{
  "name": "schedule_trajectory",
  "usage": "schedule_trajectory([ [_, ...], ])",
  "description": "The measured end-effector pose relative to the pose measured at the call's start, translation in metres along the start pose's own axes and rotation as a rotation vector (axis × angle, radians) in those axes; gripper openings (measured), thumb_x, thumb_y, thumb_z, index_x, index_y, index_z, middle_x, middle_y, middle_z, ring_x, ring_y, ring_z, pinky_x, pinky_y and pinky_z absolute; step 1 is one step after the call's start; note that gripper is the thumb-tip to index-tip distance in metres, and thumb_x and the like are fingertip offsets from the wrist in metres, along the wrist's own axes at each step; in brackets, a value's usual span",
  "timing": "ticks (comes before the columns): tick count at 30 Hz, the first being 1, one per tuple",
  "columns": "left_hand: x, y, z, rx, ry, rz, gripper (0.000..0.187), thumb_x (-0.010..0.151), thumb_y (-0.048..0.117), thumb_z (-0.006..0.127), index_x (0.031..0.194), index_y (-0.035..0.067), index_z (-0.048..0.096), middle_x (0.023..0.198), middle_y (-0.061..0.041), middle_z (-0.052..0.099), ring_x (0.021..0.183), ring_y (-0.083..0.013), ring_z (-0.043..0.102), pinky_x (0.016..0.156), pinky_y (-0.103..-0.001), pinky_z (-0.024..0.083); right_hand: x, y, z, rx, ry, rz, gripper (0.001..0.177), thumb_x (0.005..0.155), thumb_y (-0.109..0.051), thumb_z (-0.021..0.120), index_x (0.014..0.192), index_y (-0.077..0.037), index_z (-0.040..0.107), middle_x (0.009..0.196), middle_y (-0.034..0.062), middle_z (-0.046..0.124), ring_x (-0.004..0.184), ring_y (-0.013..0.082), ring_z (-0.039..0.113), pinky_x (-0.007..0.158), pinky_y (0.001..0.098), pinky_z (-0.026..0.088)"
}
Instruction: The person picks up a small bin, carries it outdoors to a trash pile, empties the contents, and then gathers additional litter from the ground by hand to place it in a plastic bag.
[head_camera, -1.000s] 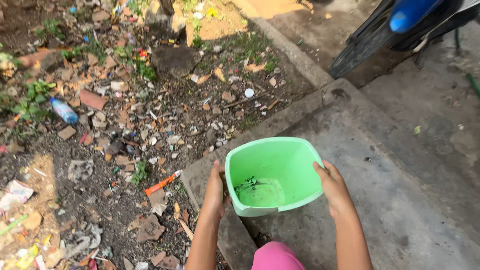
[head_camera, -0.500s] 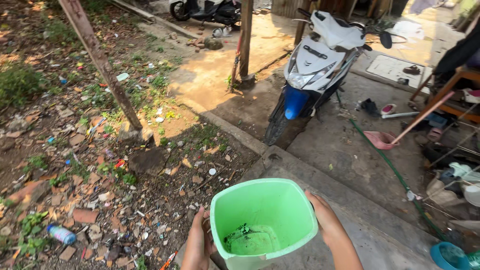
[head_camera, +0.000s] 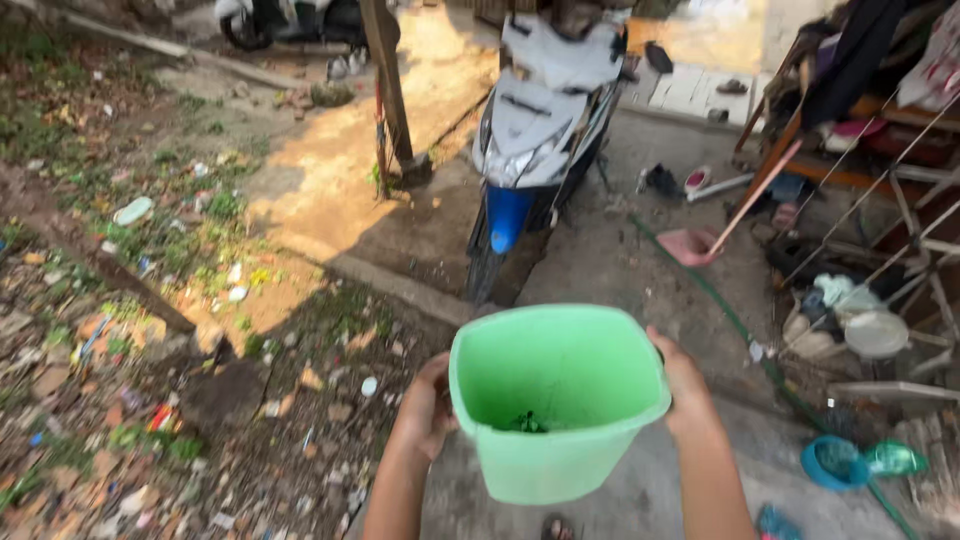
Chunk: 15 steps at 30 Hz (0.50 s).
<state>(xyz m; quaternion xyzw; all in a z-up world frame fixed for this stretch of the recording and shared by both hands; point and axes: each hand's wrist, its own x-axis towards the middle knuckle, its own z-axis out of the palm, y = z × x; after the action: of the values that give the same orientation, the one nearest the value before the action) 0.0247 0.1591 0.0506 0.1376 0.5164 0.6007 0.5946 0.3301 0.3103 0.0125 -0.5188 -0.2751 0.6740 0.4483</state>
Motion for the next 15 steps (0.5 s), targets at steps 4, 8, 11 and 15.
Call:
schedule_trajectory([
  [4, 0.058, 0.042, 0.044, -0.020, -0.064, 0.032, 0.041, 0.097, 0.028, 0.039, 0.120, 0.002, 0.060, 0.092, -0.009, 0.067, 0.070, -0.0162, 0.065, 0.057, -0.033, 0.058, 0.059, -0.061, 0.024, -0.057, -0.029, -0.061, 0.041, 0.097, -0.040, 0.058, 0.112, -0.002, 0.065, 0.099, 0.0088, 0.067, 0.088, 0.0201, 0.061, 0.079, 0.0362, 0.050],
  [8, 0.119, 0.052, 0.056, -0.173, 0.062, 0.008, 0.036, 0.100, 0.031, 0.037, 0.115, 0.006, 0.059, 0.093, -0.006, 0.067, 0.070, -0.0137, 0.064, 0.057, -0.032, 0.056, 0.113, -0.101, 0.052, -0.085, -0.025, -0.082, 0.033, 0.097, -0.028, 0.052, 0.118, -0.006, 0.064, 0.110, 0.0066, 0.068, 0.096, 0.0176, 0.064, 0.082, 0.0325, 0.051],
  [11, 0.173, 0.045, 0.041, -0.172, 0.071, 0.096, 0.033, 0.101, 0.031, 0.035, 0.106, 0.008, 0.059, 0.085, -0.007, 0.064, 0.062, -0.0131, 0.059, 0.051, -0.031, 0.051, 0.163, -0.101, 0.067, -0.112, -0.029, -0.115, 0.031, 0.099, -0.020, 0.050, 0.120, -0.003, 0.064, 0.113, 0.0088, 0.068, 0.098, 0.0176, 0.064, 0.083, 0.0330, 0.051],
  [15, 0.260, 0.062, 0.025, -0.209, 0.031, 0.104, 0.028, 0.101, 0.034, 0.036, 0.097, 0.014, 0.054, 0.074, -0.006, 0.062, 0.050, -0.0119, 0.051, 0.041, -0.030, 0.041, 0.240, -0.096, 0.092, -0.047, -0.133, -0.199, 0.030, 0.096, -0.013, 0.051, 0.117, 0.002, 0.066, 0.111, 0.0124, 0.071, 0.098, 0.0194, 0.067, 0.083, 0.0320, 0.053],
])
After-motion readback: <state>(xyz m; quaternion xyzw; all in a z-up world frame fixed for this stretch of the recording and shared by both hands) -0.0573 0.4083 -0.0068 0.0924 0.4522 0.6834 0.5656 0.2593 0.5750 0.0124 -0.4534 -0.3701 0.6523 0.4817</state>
